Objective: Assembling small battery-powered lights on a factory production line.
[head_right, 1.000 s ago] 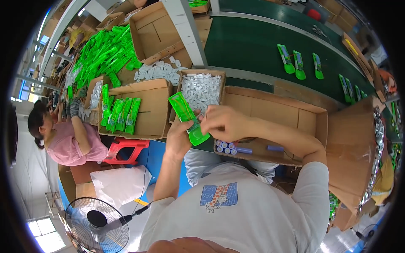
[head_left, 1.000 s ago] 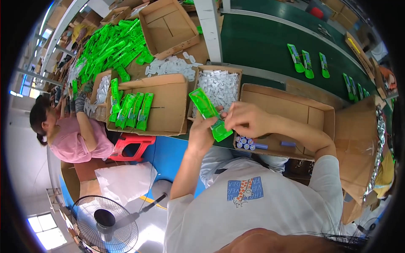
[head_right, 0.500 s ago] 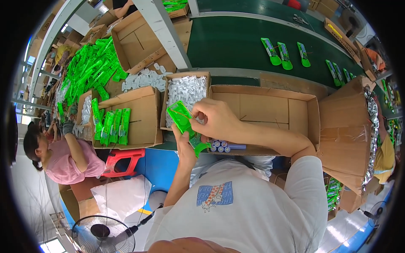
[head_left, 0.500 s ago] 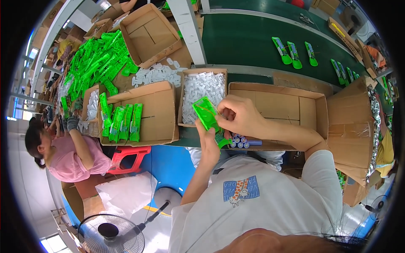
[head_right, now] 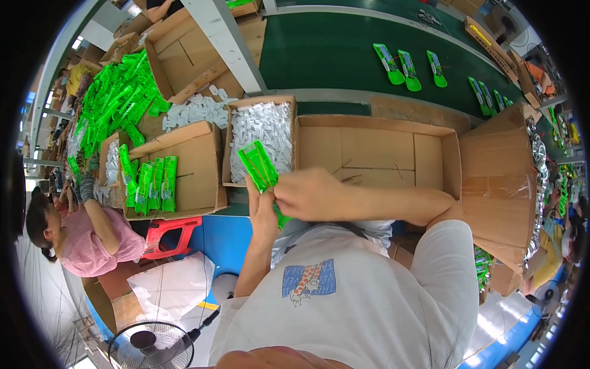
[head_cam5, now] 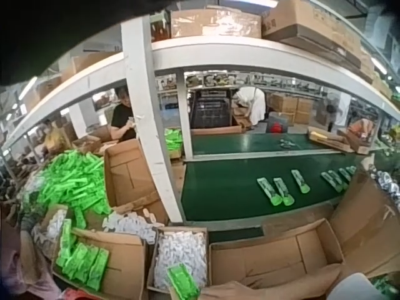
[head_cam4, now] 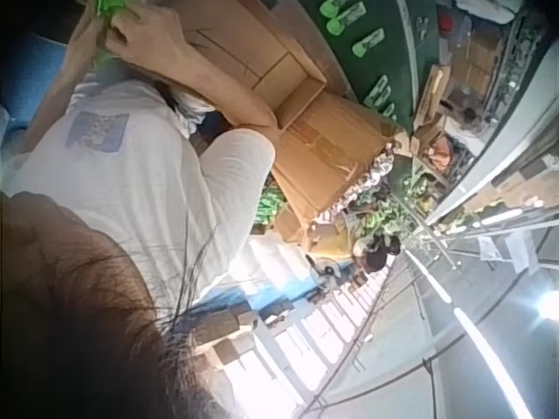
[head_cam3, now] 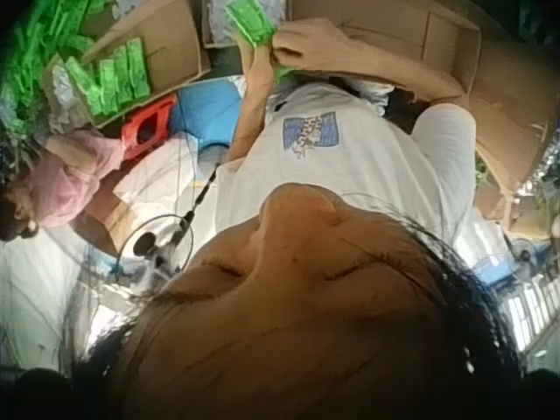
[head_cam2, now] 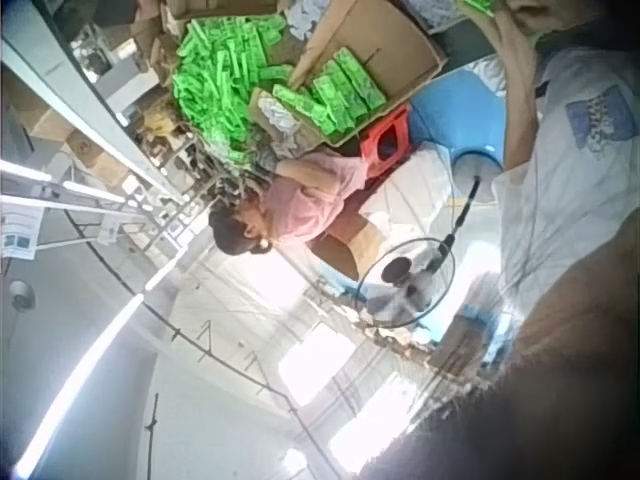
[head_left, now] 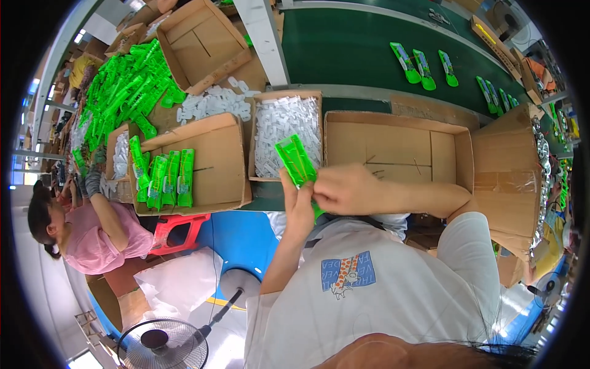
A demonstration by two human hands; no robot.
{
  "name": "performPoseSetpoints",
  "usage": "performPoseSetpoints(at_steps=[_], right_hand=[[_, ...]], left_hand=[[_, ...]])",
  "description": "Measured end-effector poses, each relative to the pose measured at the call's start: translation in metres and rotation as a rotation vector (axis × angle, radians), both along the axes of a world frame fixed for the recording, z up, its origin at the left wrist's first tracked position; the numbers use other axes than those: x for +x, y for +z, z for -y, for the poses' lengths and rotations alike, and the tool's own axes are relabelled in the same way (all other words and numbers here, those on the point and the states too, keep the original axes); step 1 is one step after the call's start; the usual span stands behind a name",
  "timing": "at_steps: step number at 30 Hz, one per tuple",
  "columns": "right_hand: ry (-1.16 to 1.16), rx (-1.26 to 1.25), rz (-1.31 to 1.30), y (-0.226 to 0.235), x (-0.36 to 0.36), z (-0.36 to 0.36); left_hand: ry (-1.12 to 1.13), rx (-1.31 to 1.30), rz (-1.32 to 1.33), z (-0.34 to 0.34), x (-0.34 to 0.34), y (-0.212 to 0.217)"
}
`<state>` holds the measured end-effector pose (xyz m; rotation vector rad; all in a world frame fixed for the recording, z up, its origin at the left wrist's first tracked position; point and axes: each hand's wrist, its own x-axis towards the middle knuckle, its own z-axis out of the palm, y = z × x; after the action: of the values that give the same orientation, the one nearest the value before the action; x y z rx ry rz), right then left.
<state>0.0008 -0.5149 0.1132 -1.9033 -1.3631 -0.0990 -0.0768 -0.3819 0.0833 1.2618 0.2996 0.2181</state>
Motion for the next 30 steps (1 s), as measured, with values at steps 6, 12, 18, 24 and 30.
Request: performPoseSetpoints(at_steps=[6, 12, 18, 24, 30], right_hand=[[0.102, -0.461, -0.712, -0.025, 0.041, 0.045], [-0.072, 0.008, -0.355, -0.009, 0.022, 0.042], [0.190, 0.006, 0.296, 0.008, 0.004, 0.024], [-0.008, -0.197, 0.777, -0.014, -0.013, 0.002], [0.175, -0.119, -0.133, -0.021, 0.076, -0.075]], left_hand=[[-0.182, -0.371, 0.107, -0.013, -0.014, 0.010], [-0.297, -0.530, -0.058, 0.001, -0.035, 0.002], [-0.336, -0.442, -0.057, 0.006, -0.030, -0.003], [-0.285, -0.229, -0.034, -0.009, -0.023, -0.001], [-0.010, -0.566, 0.012, -0.049, -0.029, -0.005]])
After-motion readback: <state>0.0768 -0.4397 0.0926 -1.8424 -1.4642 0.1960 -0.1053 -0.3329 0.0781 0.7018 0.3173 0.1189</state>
